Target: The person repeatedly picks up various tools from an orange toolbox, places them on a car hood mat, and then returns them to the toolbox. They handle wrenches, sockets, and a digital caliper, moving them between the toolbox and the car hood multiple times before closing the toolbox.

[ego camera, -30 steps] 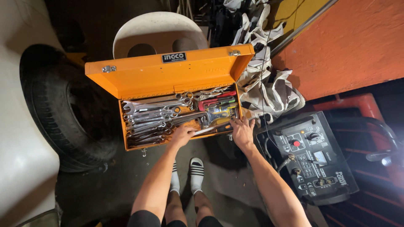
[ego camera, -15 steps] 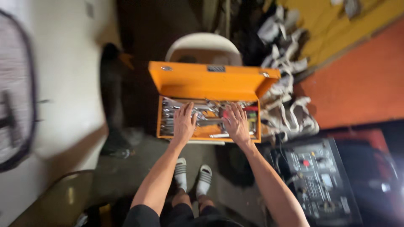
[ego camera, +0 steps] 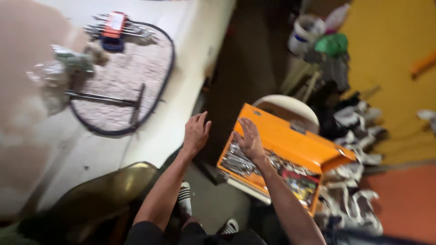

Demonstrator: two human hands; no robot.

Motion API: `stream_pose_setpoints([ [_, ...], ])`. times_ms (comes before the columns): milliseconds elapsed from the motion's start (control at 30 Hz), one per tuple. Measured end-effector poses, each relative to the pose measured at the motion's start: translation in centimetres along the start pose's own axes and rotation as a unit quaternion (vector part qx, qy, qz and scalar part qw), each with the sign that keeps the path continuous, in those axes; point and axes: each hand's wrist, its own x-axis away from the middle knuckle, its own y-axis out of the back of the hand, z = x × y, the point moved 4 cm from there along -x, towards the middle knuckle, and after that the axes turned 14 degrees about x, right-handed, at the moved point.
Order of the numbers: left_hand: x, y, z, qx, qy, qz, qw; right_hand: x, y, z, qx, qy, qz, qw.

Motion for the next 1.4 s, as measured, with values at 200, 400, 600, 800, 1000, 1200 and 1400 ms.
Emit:
stream_pose_setpoints([
  [200,-3.4,9.3,9.4,-0.050,0.012,0.006,0.999,-8.2,-5.4,8.5,-0.075,0.075,0.040,0.994],
  [400,-5.6,19.1,19.5,-0.090,-0.009,-0.019,0.996,-15.7,-12.2,19.1,-0.129,0.092,0.127,0.979],
  [600,-6.1,26.4,25.8,-0.202,-0.010,0.043,0.978,-19.6,-18.7,27.0,-0.152,0.125,0.152,0.969],
  [800,-7.5,28.4,30.2,-0.286,-0.034,0.086,0.954,-20.2,-25.4,29.0,-0.220,0.018,0.192,0.956],
  [1000,-9.0,27.3,33.4,-0.317,-0.093,0.204,0.921,-18.9,-31.4,27.1,-0.478,-0.210,0.239,0.819],
  [1200,-8.4,27.3,33.6,-0.248,-0.086,0.323,0.909,-18.7,-31.4,26.0,-0.518,-0.254,0.250,0.777],
  [1400,-9.0,24.2,27.2,-0.198,-0.198,0.254,0.926,-19.3,-25.6,25.3,-0.399,-0.246,0.145,0.871],
])
